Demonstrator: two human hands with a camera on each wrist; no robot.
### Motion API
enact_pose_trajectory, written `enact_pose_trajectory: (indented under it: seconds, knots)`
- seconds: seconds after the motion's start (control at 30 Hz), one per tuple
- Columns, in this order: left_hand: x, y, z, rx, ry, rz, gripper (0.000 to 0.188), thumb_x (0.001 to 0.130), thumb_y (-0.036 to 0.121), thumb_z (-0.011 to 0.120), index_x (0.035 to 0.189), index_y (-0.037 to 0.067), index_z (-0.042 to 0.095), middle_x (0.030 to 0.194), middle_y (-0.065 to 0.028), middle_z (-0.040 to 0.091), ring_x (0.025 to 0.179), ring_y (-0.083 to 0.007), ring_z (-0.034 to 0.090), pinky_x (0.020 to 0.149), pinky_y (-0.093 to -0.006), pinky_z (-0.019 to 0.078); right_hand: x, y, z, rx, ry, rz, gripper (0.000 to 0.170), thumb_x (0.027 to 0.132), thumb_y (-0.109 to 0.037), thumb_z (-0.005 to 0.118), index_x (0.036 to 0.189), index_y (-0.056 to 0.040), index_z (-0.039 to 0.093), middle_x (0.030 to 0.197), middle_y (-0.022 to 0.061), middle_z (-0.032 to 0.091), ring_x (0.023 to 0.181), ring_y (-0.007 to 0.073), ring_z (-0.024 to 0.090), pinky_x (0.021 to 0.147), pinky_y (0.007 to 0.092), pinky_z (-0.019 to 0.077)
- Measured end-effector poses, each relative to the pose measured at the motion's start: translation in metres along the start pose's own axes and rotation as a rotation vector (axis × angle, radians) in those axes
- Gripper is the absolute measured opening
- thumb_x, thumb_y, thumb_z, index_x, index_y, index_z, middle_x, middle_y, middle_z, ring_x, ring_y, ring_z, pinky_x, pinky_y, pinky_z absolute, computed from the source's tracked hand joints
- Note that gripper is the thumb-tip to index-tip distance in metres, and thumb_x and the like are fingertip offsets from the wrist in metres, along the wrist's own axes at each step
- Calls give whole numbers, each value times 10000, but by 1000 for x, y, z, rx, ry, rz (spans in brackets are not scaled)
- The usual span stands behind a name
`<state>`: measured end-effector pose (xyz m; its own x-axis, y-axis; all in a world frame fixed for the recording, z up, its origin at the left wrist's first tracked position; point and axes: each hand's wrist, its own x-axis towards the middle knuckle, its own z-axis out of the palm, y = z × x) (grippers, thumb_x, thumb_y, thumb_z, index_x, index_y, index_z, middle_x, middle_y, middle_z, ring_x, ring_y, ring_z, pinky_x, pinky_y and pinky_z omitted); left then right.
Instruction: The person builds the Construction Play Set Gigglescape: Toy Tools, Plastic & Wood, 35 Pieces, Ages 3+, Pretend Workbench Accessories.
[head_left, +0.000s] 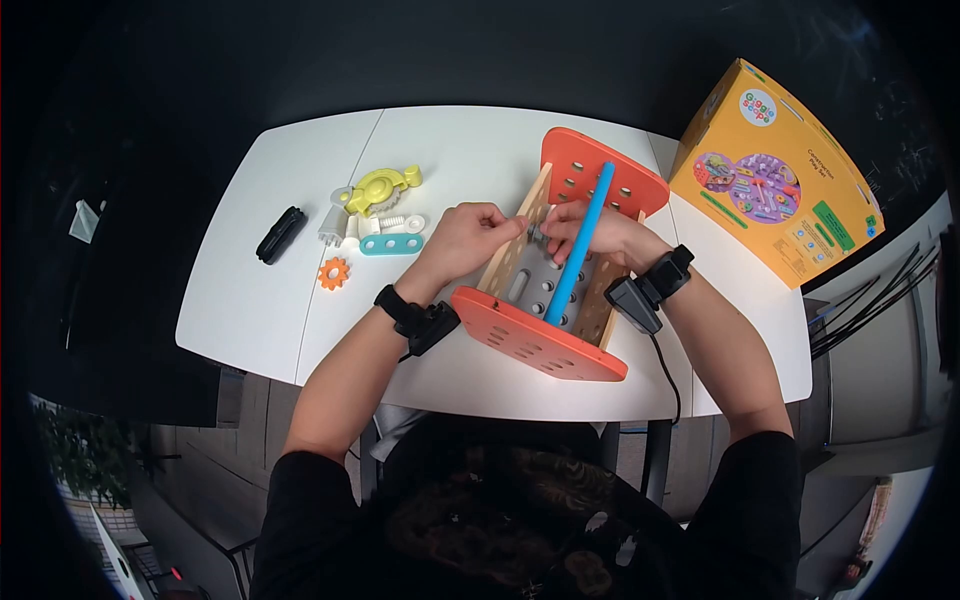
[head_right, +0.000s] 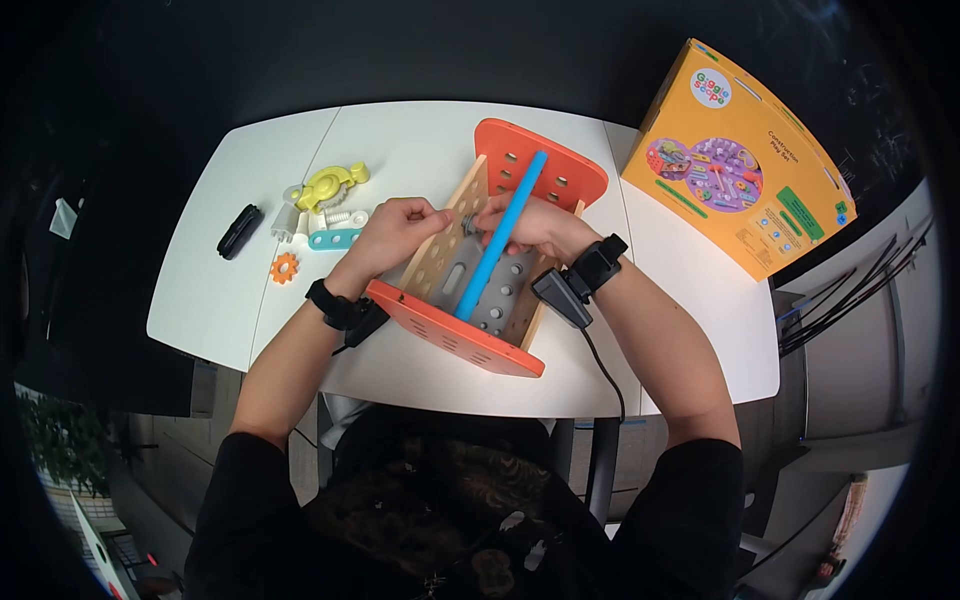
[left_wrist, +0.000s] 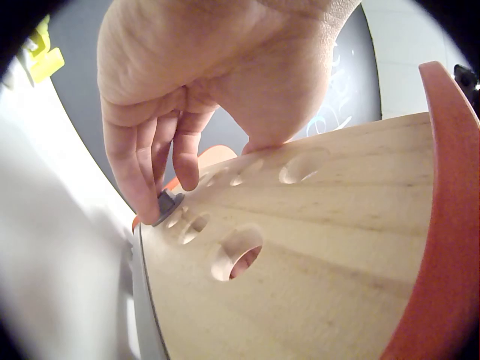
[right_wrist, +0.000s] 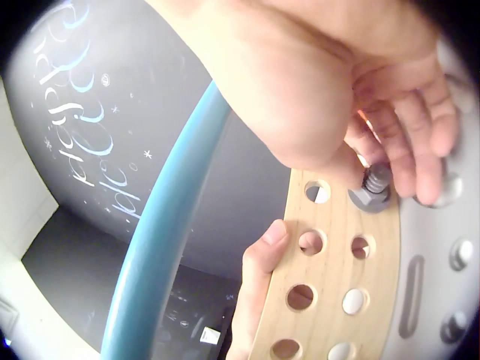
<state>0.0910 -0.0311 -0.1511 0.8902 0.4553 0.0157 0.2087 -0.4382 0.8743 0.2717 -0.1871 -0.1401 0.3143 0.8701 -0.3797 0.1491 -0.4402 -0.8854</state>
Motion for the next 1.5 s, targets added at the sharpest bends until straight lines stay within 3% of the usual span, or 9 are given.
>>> enact_pose_trajectory:
  seconds: [0.17,0.4,0.6,0.87,1.0,1.07,1.2,1.27,1.5]
  knots:
    - [0,-1,0,-14,4,7,523,901,498,700,816,-18,716,705,-94,695,659,-151,640,648,-295,515,-1,-5,-2,-32,-11,107,267,1001,-372,625,958,-110,650,761,12,696,631,66,614,525,203,464]
    - [-2,3,-1,10,9,-5,529,896,503,703,815,-20,714,692,-94,688,650,-151,635,641,-294,511,-9,-10,8,-44,65,21,284,1000,-373,626,909,-105,652,748,-1,682,648,55,604,548,202,467]
    - [-1,1,0,12,9,4,532,901,505,701,815,-20,714,686,-92,684,640,-148,627,634,-294,507,-2,-5,0,-67,-17,46,282,1006,-374,615,916,-109,657,753,-1,684,648,47,593,559,194,452]
    - [-2,0,1,-17,22,21,520,902,491,710,817,-21,716,697,-91,687,652,-146,629,646,-293,510,-4,-4,6,-76,5,36,299,1001,-414,609,1023,-117,635,782,-10,682,725,49,625,582,207,459]
    - [-2,1,0,-17,11,8,523,902,493,711,822,-24,717,705,-94,694,661,-149,641,651,-293,515,-4,-3,2,-76,-16,14,300,1004,-416,603,985,-120,648,783,-5,685,728,54,626,586,213,465]
    - [-2,1,0,-15,13,10,524,902,494,711,823,-23,718,707,-95,696,662,-150,643,651,-292,516,-1,-6,-2,-71,-68,87,278,1032,-340,602,1127,-80,630,815,36,721,716,107,715,597,192,518]
    - [-2,0,0,-12,13,12,523,902,495,711,822,-22,718,703,-94,693,655,-149,639,647,-291,514,3,-2,-4,-69,-73,133,282,1032,-336,599,1126,-74,638,826,61,726,727,118,720,602,202,528]
    - [-2,0,0,-7,14,8,522,902,493,712,821,-22,718,700,-94,692,652,-148,637,646,-291,513,-4,-7,2,2,-14,102,291,986,-388,639,928,-102,639,788,13,686,722,70,629,593,219,473]
    - [-1,-1,1,-13,13,21,519,904,491,709,813,-20,715,693,-92,689,649,-142,633,635,-291,507,3,5,2,-31,-23,-5,231,965,-328,689,983,-143,551,816,8,685,736,78,633,611,217,467]
